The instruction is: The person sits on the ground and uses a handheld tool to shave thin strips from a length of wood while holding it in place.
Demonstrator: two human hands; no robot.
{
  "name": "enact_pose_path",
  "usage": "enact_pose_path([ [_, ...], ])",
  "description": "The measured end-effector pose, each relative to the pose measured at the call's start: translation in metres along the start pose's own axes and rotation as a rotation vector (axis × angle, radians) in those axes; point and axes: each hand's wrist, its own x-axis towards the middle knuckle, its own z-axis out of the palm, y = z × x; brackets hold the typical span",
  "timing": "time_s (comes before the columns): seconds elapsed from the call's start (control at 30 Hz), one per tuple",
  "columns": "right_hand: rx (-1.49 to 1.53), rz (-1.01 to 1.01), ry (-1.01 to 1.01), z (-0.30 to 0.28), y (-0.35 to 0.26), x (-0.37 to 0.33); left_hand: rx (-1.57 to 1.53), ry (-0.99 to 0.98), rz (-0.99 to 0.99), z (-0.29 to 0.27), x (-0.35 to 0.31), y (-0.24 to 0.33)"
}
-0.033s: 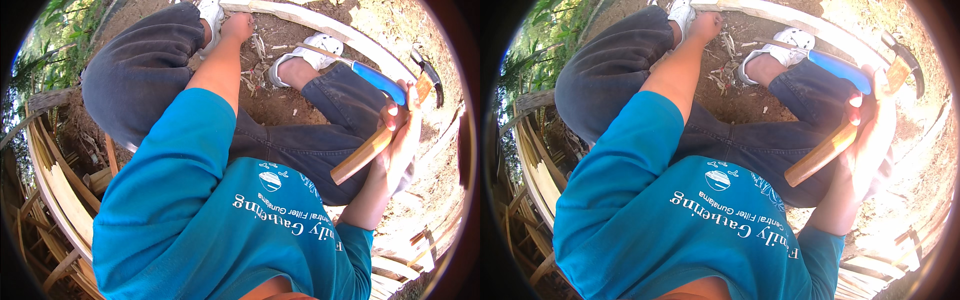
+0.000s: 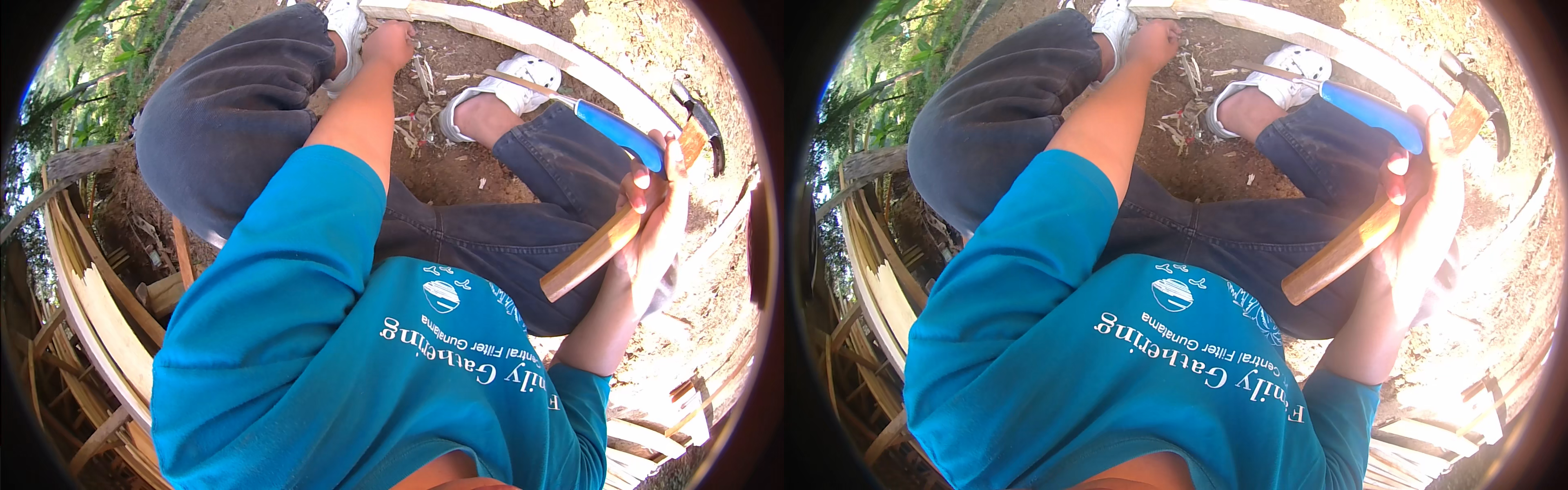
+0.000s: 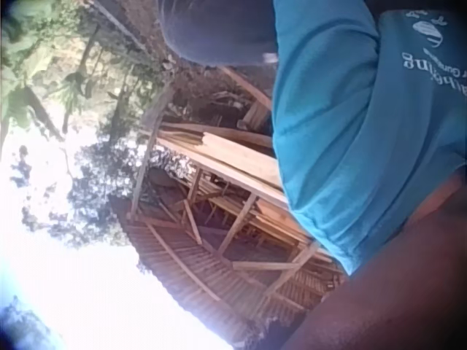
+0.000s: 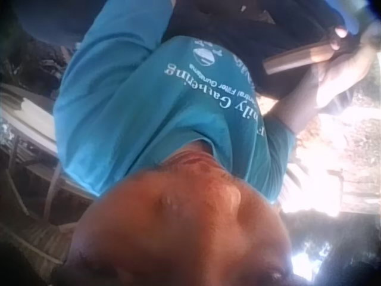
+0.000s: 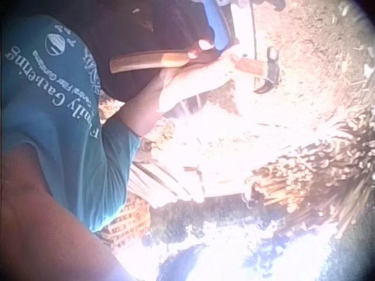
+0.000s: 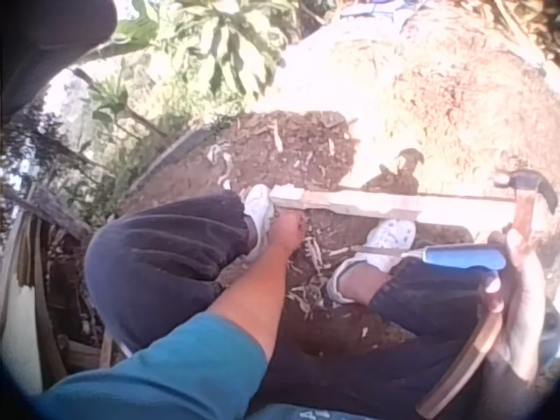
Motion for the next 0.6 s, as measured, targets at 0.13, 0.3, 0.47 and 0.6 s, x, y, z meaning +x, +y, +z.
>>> enact_pose_path([
  [0.13,0.054,0.062,-0.029,0.000,-0.003,-0.002,-0.205,0.135,-0.124,-0.006,0.003,0.045],
  [0.3,0.041,0.053,-0.038,0.005,-0.006,-0.004,-0.507,0.421,0.064,-0.008,-0.009,0.151],
  [0.47,0.212,-0.021,-0.034,-0.011,0.002,0.005,-0.898,0.175,0.226,-0.050,0.001,0.190],
  [0.6,0.340,-0.124,-0.105,-0.035,-0.014,0.013,-0.745,-0.304,0.458,-0.156,0.015,0.211],
])
